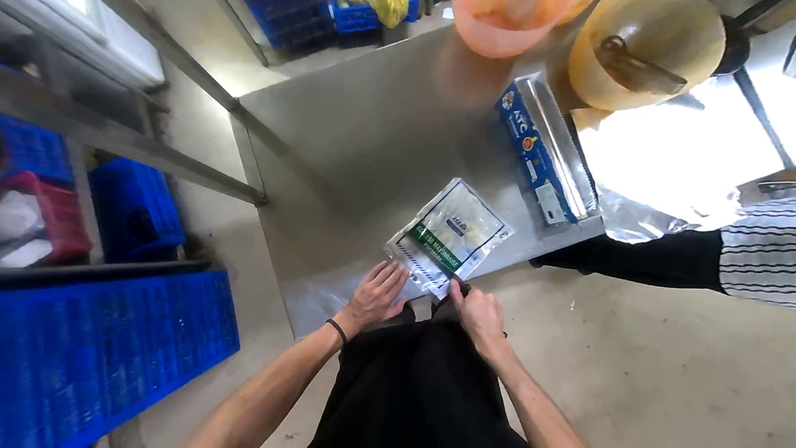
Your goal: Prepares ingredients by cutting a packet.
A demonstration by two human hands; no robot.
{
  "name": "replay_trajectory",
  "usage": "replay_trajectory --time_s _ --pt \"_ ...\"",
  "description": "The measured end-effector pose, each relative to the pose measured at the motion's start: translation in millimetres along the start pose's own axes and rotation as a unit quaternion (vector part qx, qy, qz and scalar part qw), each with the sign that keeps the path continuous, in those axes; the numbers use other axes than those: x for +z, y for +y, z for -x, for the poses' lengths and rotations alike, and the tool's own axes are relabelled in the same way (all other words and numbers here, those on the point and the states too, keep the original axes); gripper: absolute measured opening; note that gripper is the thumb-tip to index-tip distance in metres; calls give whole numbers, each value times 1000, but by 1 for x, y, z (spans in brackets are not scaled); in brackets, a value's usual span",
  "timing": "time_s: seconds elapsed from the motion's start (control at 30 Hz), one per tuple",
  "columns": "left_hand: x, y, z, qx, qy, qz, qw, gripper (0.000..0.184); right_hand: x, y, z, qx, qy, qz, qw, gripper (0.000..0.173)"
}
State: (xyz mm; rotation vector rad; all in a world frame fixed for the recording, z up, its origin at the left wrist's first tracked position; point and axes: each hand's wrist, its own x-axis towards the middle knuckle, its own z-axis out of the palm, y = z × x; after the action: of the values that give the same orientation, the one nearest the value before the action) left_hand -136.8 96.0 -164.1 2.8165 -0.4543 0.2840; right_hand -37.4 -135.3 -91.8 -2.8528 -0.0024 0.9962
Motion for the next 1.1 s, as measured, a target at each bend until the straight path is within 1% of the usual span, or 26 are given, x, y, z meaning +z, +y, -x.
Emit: replay_trajectory --time_s 0.1,0.17,0.23,0.3,0.4,0.47,0.57,0.63,0.73,0.8,0.83,0.9,0.97,1.03,1.1 --pt "0 1 0 -4 -10 -2 1000 54 -7 6 -1 17 25 -40 999 69" --pt "4 -1 -1 -5 0 -6 1000 53 -11 0 6 -12 31 -34 999 67" --pt "5 0 1 -3 5 -2 1000 52 1 -9 16 -60 23 -21 998 65" --pt "4 0 -1 -3 6 -1 1000 53 8 -17 13 -72 1 10 997 68" --pt "4 0 -2 -5 7 -8 1000 53 2 -22 6 -43 -12 25 999 69" --pt "5 1 -1 -5 11 -2 1000 52 -10 -20 1 -9 -16 9 1000 71" --pt "5 -1 -2 -3 2 5 1000 53 -26 -5 -10 17 15 -34 999 71" --pt "4 -1 -4 -4 -7 6 1000 53 -29 6 -16 18 45 -53 997 71" --pt "3 -2 -4 2 -9 -2 1000 54 -21 13 -16 -1 59 -65 996 70" --pt "5 -1 -8 -5 14 -19 1000 52 -23 11 -7 -22 69 -63 995 68" --pt "4 1 -10 -23 29 -23 999 50 -23 8 2 -35 77 -69 994 67" --pt "-2 13 -22 -87 50 -7 995 44 -17 7 23 -44 91 -98 990 64" --pt "-3 32 -38 -158 48 24 986 47 0 11 38 -20 78 -118 990 62" --pt "5 44 -54 -215 -1 43 976 59 15 13 42 19 30 -122 992 62" --pt "17 47 -64 -261 -55 24 963 67 23 6 42 27 1 -110 994 63"
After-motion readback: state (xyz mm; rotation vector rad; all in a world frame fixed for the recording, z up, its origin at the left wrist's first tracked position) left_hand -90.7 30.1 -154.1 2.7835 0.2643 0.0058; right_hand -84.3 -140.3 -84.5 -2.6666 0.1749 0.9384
